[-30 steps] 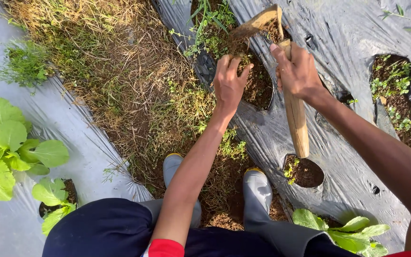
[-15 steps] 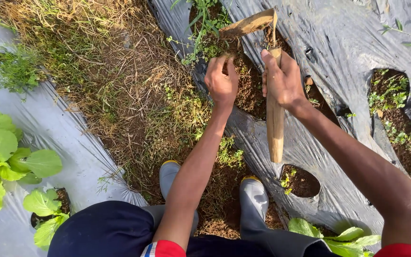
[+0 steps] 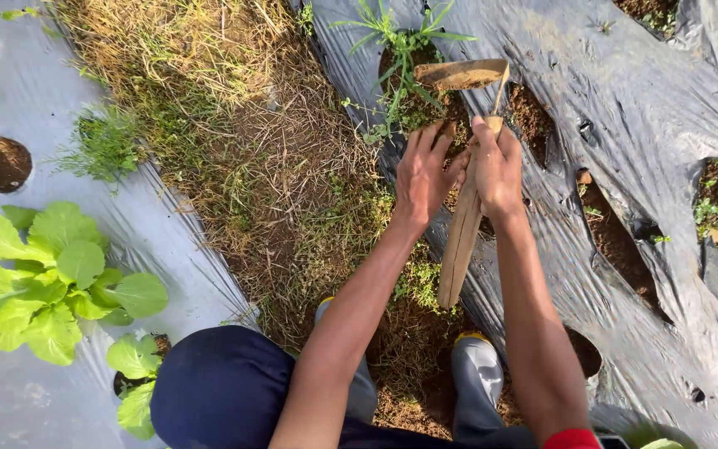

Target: The person squats in a garden bed and removes weeds by hand from around small plants. They then use a small hand hoe to loosen the soil and clear additional weeds from the area.

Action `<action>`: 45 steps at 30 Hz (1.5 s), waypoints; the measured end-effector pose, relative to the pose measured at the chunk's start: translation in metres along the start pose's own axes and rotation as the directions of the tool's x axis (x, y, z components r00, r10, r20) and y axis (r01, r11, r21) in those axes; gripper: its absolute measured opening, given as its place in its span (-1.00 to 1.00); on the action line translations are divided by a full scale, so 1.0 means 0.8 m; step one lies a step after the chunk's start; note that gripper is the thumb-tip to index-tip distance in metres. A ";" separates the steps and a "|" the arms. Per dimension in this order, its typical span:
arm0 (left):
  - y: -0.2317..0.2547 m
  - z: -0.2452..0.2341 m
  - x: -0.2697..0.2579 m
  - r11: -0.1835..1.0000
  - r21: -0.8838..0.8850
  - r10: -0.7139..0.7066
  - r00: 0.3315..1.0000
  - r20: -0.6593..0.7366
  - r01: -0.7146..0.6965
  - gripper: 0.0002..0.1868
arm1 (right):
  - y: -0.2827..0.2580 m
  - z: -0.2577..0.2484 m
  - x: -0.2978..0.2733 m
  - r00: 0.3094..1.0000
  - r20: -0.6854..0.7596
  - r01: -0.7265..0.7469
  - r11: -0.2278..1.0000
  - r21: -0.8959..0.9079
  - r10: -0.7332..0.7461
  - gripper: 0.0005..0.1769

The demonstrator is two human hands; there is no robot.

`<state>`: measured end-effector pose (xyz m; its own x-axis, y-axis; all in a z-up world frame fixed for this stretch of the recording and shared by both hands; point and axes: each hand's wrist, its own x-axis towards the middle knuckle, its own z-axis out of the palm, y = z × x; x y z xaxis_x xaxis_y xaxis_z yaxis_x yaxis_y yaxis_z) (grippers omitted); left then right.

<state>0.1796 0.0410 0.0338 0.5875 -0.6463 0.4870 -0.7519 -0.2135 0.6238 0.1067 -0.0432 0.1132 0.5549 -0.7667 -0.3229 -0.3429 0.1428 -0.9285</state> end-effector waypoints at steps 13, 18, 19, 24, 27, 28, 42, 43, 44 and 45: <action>-0.050 0.053 -0.034 0.949 -0.283 -0.142 0.990 0.008 0.138 -0.89 | 0.007 0.000 -0.098 0.983 -0.170 -0.048 0.994 0.093 0.064 -0.69; -0.094 0.122 -0.075 0.840 -0.540 -0.172 0.912 -0.371 -0.062 -0.79 | 0.018 0.003 -0.106 0.973 -0.225 -0.023 0.987 0.160 0.059 -0.67; -0.085 0.095 -0.067 0.838 -0.542 -0.176 0.910 -0.375 -0.061 -0.79 | 0.013 0.005 -0.108 0.973 -0.224 -0.022 0.988 0.154 0.057 -0.67; -0.082 0.010 -0.022 0.945 -0.205 -0.312 0.886 -0.342 0.254 -0.92 | 0.010 0.012 -0.111 0.966 -0.247 -0.021 0.974 0.226 0.079 -0.69; -0.074 0.000 -0.003 0.943 -0.170 -0.323 0.913 -0.251 0.287 -0.88 | 0.019 0.029 -0.106 0.959 -0.282 0.031 0.980 0.198 0.027 -0.65; -0.073 0.003 -0.006 0.943 -0.155 -0.325 0.909 -0.261 0.293 -0.88 | 0.014 0.034 -0.103 0.964 -0.264 0.027 0.979 0.203 0.028 -0.65; -0.084 0.030 -0.020 0.881 -0.269 -0.433 0.892 -0.130 0.388 -0.84 | -0.002 0.041 -0.100 0.985 -0.174 0.014 0.999 -0.029 -0.019 -0.64; -0.075 0.018 -0.017 0.882 -0.269 -0.430 0.893 -0.129 0.386 -0.84 | -0.006 0.042 -0.096 0.984 -0.176 0.015 0.999 -0.028 -0.020 -0.64; -0.067 0.006 -0.014 0.863 -0.231 -0.478 0.874 -0.086 0.449 -0.83 | -0.009 0.042 -0.092 0.980 -0.193 0.041 0.999 -0.017 -0.043 -0.63; -0.057 -0.007 -0.014 0.839 -0.188 -0.527 0.849 -0.043 0.511 -0.82 | -0.012 0.042 -0.091 0.976 -0.210 0.062 0.998 -0.007 -0.062 -0.63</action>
<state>0.2091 0.0619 0.0036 0.9078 -0.4046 0.1107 -0.2739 -0.3719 0.8869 0.0953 0.0323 0.1392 0.4039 -0.8883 -0.2186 -0.3127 0.0905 -0.9455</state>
